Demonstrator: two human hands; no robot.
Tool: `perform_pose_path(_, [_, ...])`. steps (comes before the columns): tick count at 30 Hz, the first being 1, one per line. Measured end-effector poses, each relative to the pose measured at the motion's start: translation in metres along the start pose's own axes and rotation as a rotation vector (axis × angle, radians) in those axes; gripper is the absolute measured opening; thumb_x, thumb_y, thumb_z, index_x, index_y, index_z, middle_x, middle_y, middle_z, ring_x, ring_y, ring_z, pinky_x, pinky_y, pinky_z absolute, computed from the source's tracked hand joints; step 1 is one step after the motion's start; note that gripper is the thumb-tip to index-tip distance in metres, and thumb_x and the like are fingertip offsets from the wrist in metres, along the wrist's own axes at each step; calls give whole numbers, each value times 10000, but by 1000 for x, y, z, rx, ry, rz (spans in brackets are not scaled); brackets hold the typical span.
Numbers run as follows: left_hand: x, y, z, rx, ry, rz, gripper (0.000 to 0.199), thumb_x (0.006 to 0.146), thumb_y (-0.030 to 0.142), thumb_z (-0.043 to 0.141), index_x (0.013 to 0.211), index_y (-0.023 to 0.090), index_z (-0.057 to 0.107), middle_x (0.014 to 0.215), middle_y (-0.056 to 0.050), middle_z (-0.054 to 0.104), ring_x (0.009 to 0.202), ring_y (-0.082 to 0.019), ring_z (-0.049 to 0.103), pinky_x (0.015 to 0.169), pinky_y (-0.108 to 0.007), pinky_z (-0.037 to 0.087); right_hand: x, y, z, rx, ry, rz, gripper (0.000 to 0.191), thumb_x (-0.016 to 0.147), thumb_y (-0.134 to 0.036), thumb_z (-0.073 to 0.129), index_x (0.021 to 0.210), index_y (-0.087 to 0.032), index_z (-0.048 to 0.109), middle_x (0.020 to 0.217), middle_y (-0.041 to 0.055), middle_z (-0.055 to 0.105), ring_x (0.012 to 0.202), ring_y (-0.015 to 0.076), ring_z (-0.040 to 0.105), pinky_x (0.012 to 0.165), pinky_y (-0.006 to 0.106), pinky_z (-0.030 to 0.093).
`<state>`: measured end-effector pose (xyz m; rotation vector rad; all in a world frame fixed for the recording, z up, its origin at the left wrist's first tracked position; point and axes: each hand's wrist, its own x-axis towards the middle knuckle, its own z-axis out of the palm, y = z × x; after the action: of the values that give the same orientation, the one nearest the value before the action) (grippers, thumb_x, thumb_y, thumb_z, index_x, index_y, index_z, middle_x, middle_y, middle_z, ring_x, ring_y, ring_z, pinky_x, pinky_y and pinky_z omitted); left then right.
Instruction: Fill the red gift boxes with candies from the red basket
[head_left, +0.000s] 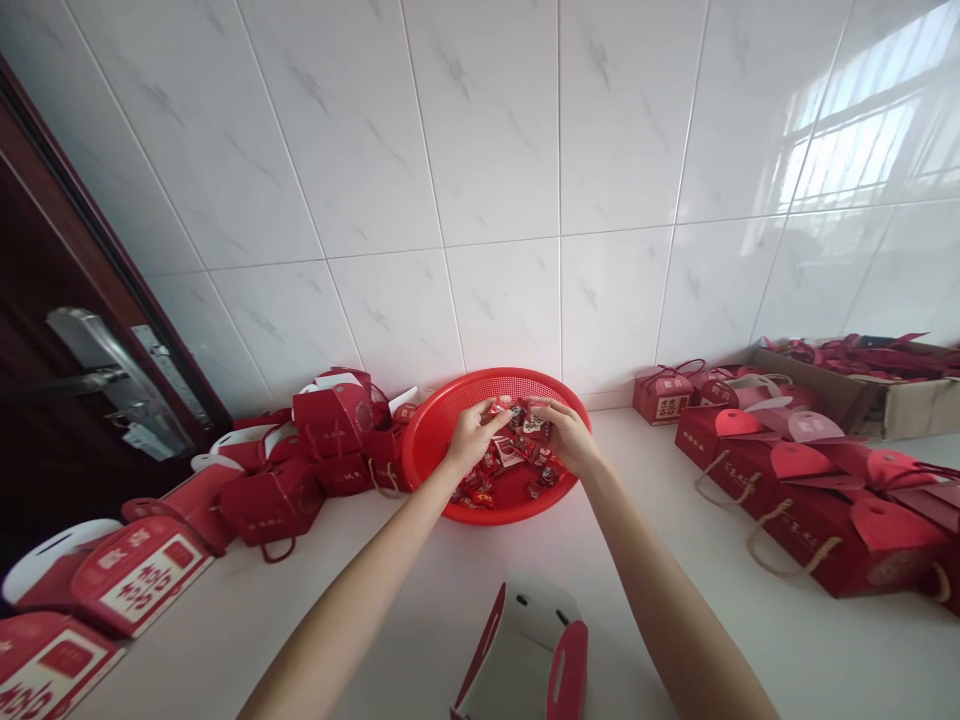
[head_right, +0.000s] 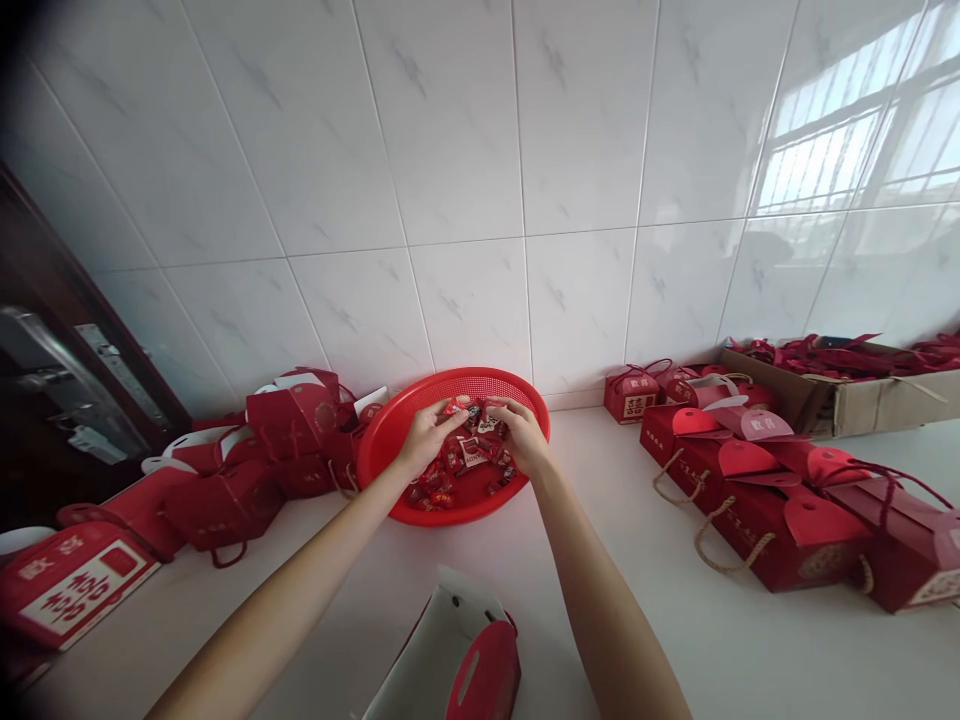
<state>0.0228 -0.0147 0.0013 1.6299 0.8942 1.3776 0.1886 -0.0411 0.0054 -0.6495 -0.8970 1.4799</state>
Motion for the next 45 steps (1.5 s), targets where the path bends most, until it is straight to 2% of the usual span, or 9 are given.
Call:
perform_pose_path(6, [-1, -1, -1, 63, 30, 59, 438, 728, 402, 757, 1097, 173, 704, 1236, -104, 698, 1174, -281, 622, 1008, -409, 481, 0, -1, 0, -26, -16, -14, 285, 600, -224, 781, 875, -199, 711, 807, 22, 727, 764, 191, 676, 669, 312, 578])
perform_pose_path(17, [-2, 11, -3, 215, -4, 125, 326, 764, 408, 698, 975, 163, 738, 1060, -103, 756, 1053, -276, 674, 962, -408, 502, 3, 4, 1, -113, 21, -157, 360, 534, -262, 819, 866, -177, 709, 697, 1, 714, 624, 151, 644, 606, 266, 539])
perform_pose_path(21, [-14, 21, -5, 181, 36, 31, 256, 764, 431, 676, 828, 187, 722, 879, -46, 755, 915, -249, 677, 825, -352, 528, 0, -5, 7, -155, 26, -190, 257, 557, -232, 759, 803, -173, 714, 640, -12, 686, 549, 128, 609, 522, 228, 496])
perform_pose_path(25, [-37, 42, -8, 11, 71, -121, 249, 691, 422, 696, 689, 174, 677, 708, -17, 689, 721, -196, 641, 668, -301, 520, -19, -31, 19, -153, -28, -184, 213, 551, -207, 738, 758, -183, 690, 629, -28, 671, 497, 110, 578, 477, 218, 486])
perform_pose_path(28, [-60, 67, -14, -48, -36, -174, 274, 678, 393, 735, 817, 160, 695, 694, -7, 670, 603, -150, 598, 598, -282, 499, -44, -60, 29, -199, -165, -215, 215, 592, -214, 739, 800, -193, 689, 662, -22, 677, 512, 112, 576, 460, 216, 479])
perform_pose_path(31, [-88, 95, -20, 28, -218, -195, 407, 669, 321, 800, 1039, 191, 690, 720, 2, 685, 640, -162, 635, 633, -287, 508, -73, -85, 37, -270, -307, -255, 217, 647, -203, 739, 860, -194, 700, 704, -19, 679, 546, 108, 590, 513, 222, 501])
perform_pose_path(37, [-131, 133, -17, 325, -595, -103, 139, 717, 293, 783, 836, 222, 765, 776, -7, 728, 740, -186, 672, 725, -288, 527, -118, -101, 47, -443, -586, -304, 216, 730, -192, 746, 940, -184, 699, 686, -23, 655, 561, 100, 584, 544, 218, 490])
perform_pose_path(42, [-141, 137, -9, 543, -663, -79, 268, 690, 309, 790, 954, 269, 764, 838, 4, 719, 739, -181, 658, 681, -257, 514, -134, -99, 53, -619, -697, -272, 217, 765, -167, 707, 981, -161, 688, 636, -38, 589, 530, 82, 501, 486, 196, 430])
perform_pose_path(45, [-141, 137, -9, 598, -651, -69, 207, 721, 316, 751, 921, 262, 755, 811, 5, 708, 769, -190, 655, 661, -244, 486, -139, -100, 52, -684, -736, -269, 220, 783, -176, 684, 1003, -162, 682, 666, -26, 606, 551, 91, 519, 496, 203, 448])
